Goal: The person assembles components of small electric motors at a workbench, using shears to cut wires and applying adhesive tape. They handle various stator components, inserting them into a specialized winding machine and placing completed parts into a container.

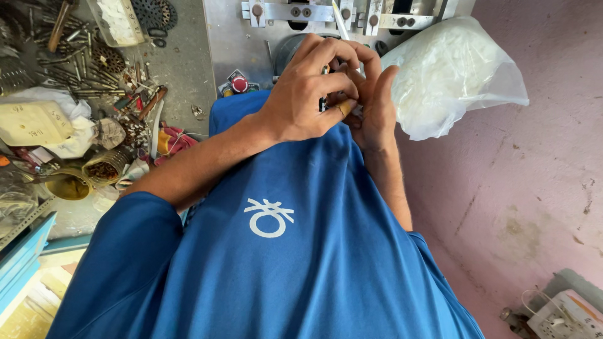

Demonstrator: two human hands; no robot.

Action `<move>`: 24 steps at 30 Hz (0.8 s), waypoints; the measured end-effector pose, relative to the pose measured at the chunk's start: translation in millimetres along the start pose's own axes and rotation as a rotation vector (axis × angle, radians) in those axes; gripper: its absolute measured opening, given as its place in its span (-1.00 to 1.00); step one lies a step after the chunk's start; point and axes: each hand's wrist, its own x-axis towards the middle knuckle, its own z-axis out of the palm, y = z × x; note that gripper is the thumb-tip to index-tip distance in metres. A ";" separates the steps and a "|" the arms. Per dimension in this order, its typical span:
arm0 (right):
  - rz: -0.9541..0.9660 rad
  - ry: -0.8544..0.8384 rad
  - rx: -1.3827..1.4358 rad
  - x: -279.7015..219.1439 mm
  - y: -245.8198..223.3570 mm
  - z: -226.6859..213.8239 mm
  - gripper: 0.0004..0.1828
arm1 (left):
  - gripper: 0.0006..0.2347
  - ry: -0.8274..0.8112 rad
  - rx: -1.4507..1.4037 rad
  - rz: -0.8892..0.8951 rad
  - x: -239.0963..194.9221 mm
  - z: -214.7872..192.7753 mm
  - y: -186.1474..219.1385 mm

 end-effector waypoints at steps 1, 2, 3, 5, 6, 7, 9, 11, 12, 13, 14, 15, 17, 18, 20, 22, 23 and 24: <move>-0.021 -0.014 -0.049 0.0 1.5 0.1 -0.06 | -0.92 -0.009 -0.034 -0.017 0.4 0.5 0.4; -0.041 -0.027 -0.098 0.1 3.2 0.9 -0.05 | -0.91 -0.019 -0.069 -0.034 0.5 1.2 0.9; -0.063 -0.040 -0.148 0.2 3.8 1.3 -0.03 | -0.90 -0.029 -0.102 -0.050 0.4 1.5 0.8; -0.128 -0.015 -0.204 -6.6 -0.1 1.5 -0.15 | -0.89 -0.026 -0.161 -0.089 -1.2 -0.2 0.4; -0.160 -0.003 -0.232 -10.8 -2.9 2.5 -0.21 | -0.89 -0.024 -0.189 -0.108 -1.4 -1.7 -1.0; -0.238 0.017 -0.325 -15.0 -5.6 4.3 -0.35 | -0.91 -0.009 -0.317 -0.204 -1.1 -2.5 -2.5; -0.393 0.057 -0.516 -20.2 -12.0 7.9 -0.55 | -0.96 0.021 -0.572 -0.401 -0.3 -3.3 -5.4; -0.648 0.065 -0.869 -15.7 -19.8 8.3 -0.68 | -0.91 0.008 -0.547 -0.414 -0.1 -7.3 -8.3; -0.774 0.070 -1.047 -13.3 -22.7 8.5 -0.69 | -0.89 0.001 -0.534 -0.421 0.1 -8.6 -8.9; -0.793 0.072 -1.089 -12.6 -24.5 8.7 -0.72 | -0.89 -0.015 -0.556 -0.456 0.5 -8.2 -8.7; -0.812 0.075 -1.131 -12.1 -25.5 8.2 -0.75 | -0.88 -0.032 -0.578 -0.490 0.9 -7.4 -8.1; -0.831 0.076 -1.175 -11.7 -26.0 6.6 -0.79 | -0.88 -0.048 -0.600 -0.525 1.7 -6.5 -7.4; -0.748 0.149 -1.082 -10.2 -21.3 5.1 -0.81 | -0.92 -0.059 -0.496 -0.489 2.4 -7.8 -5.4; -0.705 0.183 -1.033 -9.7 -18.0 4.3 -0.82 | -0.94 -0.064 -0.443 -0.472 2.6 -8.6 -3.7; -0.615 0.219 -0.903 -10.1 -12.1 1.9 -0.88 | -0.92 -0.024 -0.240 -0.249 1.6 -10.6 1.2; -0.567 0.228 -0.850 -9.8 -7.4 -1.0 -0.91 | -0.92 0.002 -0.130 -0.136 2.8 -11.3 2.9; -0.562 0.221 -0.863 -9.5 -5.6 -2.8 -0.91 | -0.93 0.010 -0.121 -0.137 3.3 -10.3 3.1; -0.558 0.215 -0.876 -9.3 -4.1 -4.5 -0.91 | -0.94 0.017 -0.113 -0.137 3.3 -9.7 2.9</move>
